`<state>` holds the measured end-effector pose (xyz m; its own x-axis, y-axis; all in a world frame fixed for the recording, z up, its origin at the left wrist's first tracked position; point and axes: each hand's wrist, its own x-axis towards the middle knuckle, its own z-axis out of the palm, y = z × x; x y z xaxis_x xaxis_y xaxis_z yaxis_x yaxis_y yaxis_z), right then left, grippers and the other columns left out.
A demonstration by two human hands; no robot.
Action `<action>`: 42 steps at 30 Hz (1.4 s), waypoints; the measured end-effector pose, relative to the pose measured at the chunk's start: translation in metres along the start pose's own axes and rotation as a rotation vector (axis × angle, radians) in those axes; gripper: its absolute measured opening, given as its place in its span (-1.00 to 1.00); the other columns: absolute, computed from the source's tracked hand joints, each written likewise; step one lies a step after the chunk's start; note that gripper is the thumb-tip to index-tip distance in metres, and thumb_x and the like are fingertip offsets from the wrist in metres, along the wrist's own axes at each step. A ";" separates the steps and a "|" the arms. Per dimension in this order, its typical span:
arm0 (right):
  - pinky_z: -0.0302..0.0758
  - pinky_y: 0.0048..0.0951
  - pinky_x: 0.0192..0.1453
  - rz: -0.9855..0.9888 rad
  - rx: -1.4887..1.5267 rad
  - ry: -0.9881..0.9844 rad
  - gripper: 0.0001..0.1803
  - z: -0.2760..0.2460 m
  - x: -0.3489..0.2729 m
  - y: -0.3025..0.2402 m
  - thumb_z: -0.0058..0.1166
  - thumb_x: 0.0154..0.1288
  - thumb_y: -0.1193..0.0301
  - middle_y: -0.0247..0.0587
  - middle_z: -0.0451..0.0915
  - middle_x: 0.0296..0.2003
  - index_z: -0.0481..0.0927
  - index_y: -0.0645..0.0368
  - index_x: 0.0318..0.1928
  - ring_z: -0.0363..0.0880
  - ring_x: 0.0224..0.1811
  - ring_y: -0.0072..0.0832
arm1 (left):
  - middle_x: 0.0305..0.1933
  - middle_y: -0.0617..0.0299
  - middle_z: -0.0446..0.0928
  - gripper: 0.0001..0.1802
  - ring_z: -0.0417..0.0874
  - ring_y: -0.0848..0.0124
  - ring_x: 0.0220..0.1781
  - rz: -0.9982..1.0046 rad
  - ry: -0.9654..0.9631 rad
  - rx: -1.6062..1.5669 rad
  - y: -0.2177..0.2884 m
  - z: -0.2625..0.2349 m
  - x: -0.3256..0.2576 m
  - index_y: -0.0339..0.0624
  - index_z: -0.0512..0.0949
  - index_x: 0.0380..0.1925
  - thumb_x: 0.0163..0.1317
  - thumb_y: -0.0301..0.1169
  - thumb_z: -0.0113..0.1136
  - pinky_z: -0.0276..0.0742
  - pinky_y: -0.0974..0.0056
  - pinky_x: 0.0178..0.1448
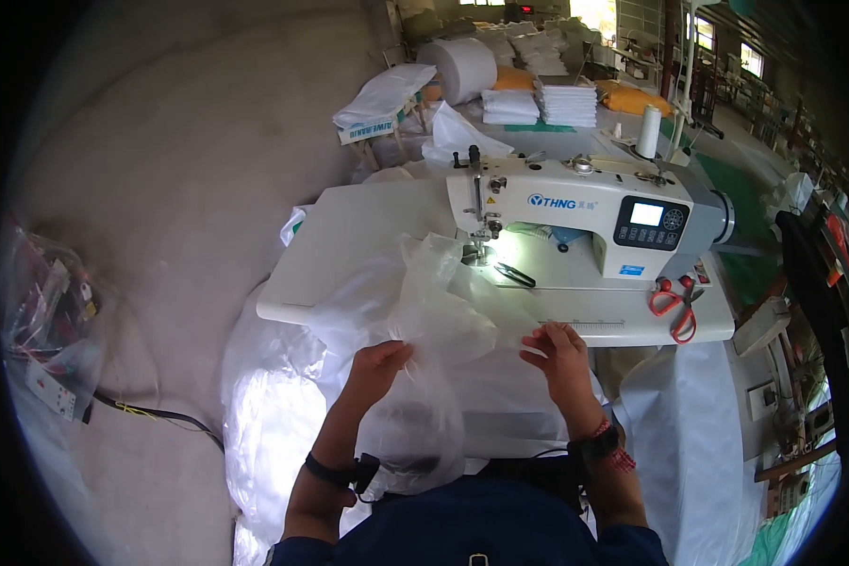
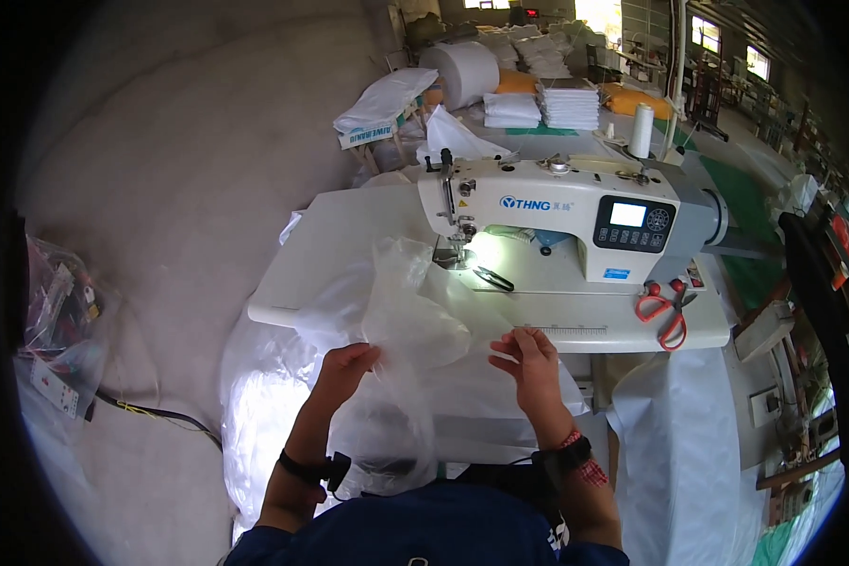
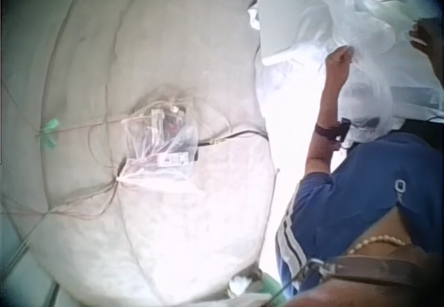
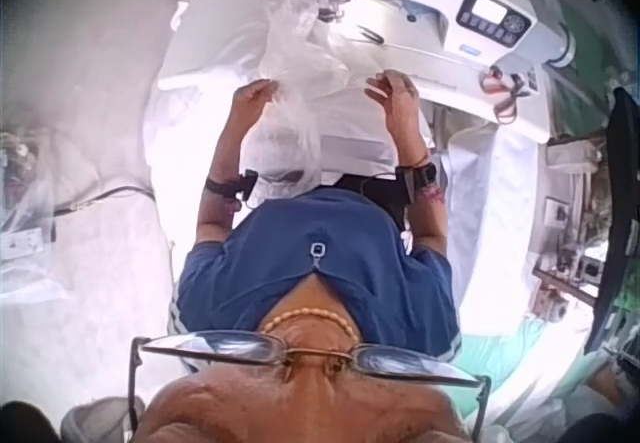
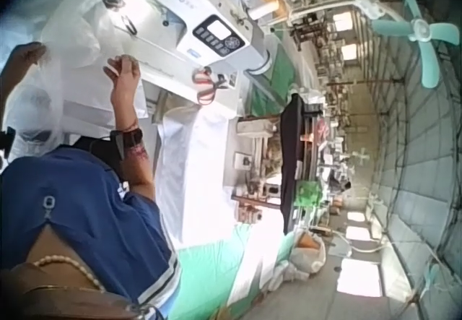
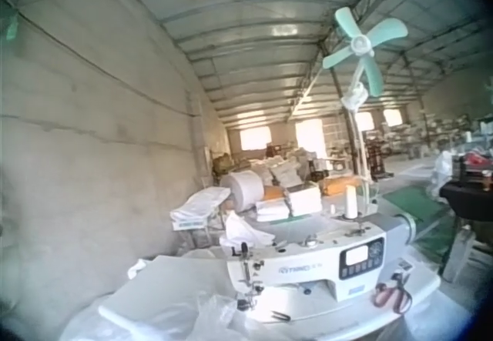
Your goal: Sewing large white plastic sheets together using an industrial sewing machine.
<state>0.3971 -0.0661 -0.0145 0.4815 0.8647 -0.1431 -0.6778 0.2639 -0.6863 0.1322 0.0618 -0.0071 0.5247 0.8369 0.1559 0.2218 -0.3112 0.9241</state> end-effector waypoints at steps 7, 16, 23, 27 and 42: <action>0.46 -0.49 -0.13 -0.004 -0.559 -0.251 -0.70 0.046 -0.003 0.021 0.07 0.27 0.23 -0.33 0.57 -0.26 0.57 0.18 -0.12 0.53 -0.23 -0.58 | -0.41 0.18 0.61 -0.80 0.57 0.48 -0.36 0.049 -0.142 0.083 0.010 0.022 -0.004 -0.29 0.59 -0.28 0.25 -0.37 0.12 0.46 0.39 -0.20; 0.31 -0.61 -0.50 0.127 -0.492 -0.355 -0.84 0.056 0.003 0.051 0.14 0.24 0.34 -0.42 0.51 -0.54 0.53 0.12 -0.42 0.39 -0.59 -0.68 | -0.41 0.12 0.59 -0.71 0.63 0.34 -0.33 0.102 0.083 0.282 0.061 0.032 -0.019 -0.30 0.51 -0.26 0.15 -0.29 0.22 0.50 0.30 -0.27; 0.16 -0.60 -0.67 0.414 -0.121 -0.191 -0.67 0.053 -0.009 0.047 0.08 0.29 0.22 -0.49 0.32 -0.67 0.36 -0.01 -0.59 0.26 -0.71 -0.67 | -0.47 0.13 0.54 -0.82 0.54 0.40 -0.42 0.105 -0.142 0.247 0.030 0.041 -0.018 -0.29 0.53 -0.32 0.26 -0.38 0.10 0.45 0.33 -0.29; 0.09 -0.62 -0.72 0.361 -0.121 -0.195 -0.63 0.027 -0.005 0.033 0.03 0.30 0.11 -0.53 0.30 -0.70 0.32 -0.03 -0.56 0.21 -0.75 -0.70 | -0.47 0.14 0.53 -0.74 0.50 0.46 -0.40 0.043 -0.168 0.108 0.011 0.011 -0.015 -0.32 0.53 -0.28 0.33 -0.31 0.02 0.43 0.34 -0.24; 0.44 -0.54 -0.31 0.042 -0.357 -0.290 -0.92 0.039 -0.016 0.048 0.01 0.28 0.47 -0.37 0.49 -0.47 0.52 0.22 -0.28 0.45 -0.46 -0.62 | -0.33 0.22 0.61 -0.81 0.56 0.50 -0.27 0.057 -0.073 -0.097 0.003 0.005 -0.023 -0.34 0.56 -0.28 0.32 -0.46 -0.02 0.47 0.39 -0.14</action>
<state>0.3353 -0.0502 -0.0169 0.2477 0.9688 -0.0054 -0.4353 0.1063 -0.8940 0.1243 0.0394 -0.0100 0.5934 0.7829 0.1869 0.1110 -0.3096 0.9444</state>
